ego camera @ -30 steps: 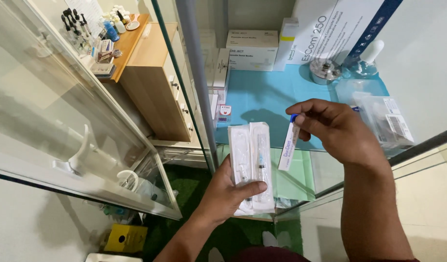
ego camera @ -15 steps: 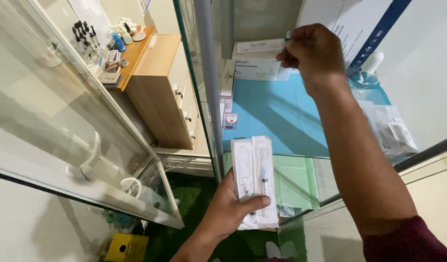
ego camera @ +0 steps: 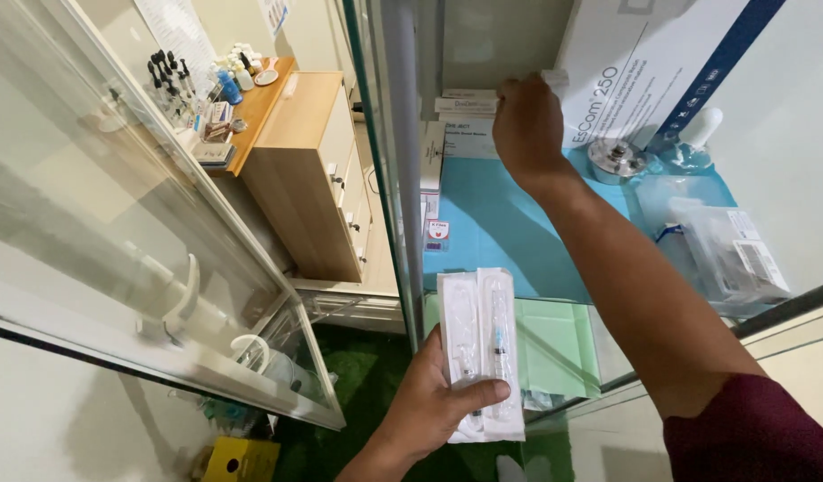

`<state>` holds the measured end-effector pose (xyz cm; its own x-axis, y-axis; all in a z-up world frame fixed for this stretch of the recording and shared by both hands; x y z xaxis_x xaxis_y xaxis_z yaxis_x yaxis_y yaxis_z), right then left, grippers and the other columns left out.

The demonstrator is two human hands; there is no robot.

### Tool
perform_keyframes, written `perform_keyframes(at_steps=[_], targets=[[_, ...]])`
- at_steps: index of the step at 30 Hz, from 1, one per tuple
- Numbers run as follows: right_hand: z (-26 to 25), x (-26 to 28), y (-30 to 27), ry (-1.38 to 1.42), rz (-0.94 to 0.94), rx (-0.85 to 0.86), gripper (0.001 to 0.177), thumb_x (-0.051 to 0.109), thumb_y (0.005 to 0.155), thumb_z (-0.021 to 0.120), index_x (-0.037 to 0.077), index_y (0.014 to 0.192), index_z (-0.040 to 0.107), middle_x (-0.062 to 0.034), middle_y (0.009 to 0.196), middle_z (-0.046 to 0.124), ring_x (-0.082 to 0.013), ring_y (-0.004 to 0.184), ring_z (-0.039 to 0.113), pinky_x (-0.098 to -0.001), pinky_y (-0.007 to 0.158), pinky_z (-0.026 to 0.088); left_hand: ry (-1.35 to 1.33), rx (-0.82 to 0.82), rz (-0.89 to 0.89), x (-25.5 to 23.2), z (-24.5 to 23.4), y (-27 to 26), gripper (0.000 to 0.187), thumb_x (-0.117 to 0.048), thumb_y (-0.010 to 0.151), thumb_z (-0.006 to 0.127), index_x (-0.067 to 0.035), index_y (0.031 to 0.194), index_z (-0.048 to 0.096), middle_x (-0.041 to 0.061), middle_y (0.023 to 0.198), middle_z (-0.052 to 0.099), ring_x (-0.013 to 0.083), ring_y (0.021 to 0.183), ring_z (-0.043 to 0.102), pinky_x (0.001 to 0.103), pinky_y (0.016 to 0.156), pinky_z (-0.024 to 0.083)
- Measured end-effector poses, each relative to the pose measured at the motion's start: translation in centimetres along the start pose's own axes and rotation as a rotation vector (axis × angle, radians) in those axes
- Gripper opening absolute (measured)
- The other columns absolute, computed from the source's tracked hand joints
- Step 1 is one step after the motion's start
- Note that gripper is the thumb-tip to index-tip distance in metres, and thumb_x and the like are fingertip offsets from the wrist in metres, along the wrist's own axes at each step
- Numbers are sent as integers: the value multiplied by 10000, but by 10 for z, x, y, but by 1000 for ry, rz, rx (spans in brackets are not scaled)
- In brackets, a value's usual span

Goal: The person organizes medical supplies by moving items from a desk to a glass cabinet. They place small boxes and packaged items onto shelves inside the cabinet, then return to the desk to gather more supplies, including syringes and packaged tools, before placing them in the cabinet.

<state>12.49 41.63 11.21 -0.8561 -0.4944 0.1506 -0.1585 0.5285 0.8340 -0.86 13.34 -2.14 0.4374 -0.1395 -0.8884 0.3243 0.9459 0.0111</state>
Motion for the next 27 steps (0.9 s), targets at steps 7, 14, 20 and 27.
perform_keyframes(at_steps=[7,14,20,27], targets=[[3,4,-2,-167,25,253,182,7,901,614,9,1016,756,-244,1131,682,-410,890,704,-485,770,570,5,11,-49,-3,5,2,775,-15,793,809,-15,1468,429,84,1228,673,148,1093,662,329,943,573],[6,2,-13,-77,-50,415,373,-36,869,572,55,1184,749,-178,1137,711,-379,1031,691,-509,888,549,9,-1,-42,-7,7,8,789,-15,785,812,-15,1478,435,78,1246,670,155,1118,651,324,970,553],[-56,30,-16,148,-60,227,262,80,943,679,22,1193,732,-204,1112,714,-423,934,677,-495,801,551,66,-33,64,-10,3,21,724,-15,797,821,0,1427,465,79,1233,669,155,1131,644,331,975,550],[-155,72,-105,406,467,519,297,250,959,725,47,1174,699,-76,753,703,-135,606,618,-317,570,514,135,-43,130,-16,8,27,672,-11,843,815,6,1422,475,89,1217,660,160,1100,636,330,939,550]])
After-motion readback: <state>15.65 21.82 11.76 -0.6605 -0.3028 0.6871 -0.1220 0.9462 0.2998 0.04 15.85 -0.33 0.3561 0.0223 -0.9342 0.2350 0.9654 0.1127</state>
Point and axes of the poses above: each hand's wrist, its own y-axis towards the middle knuckle, its own z-axis out of the palm, x = y × z, the point moved 7 cm from there along y, towards the middle knuckle
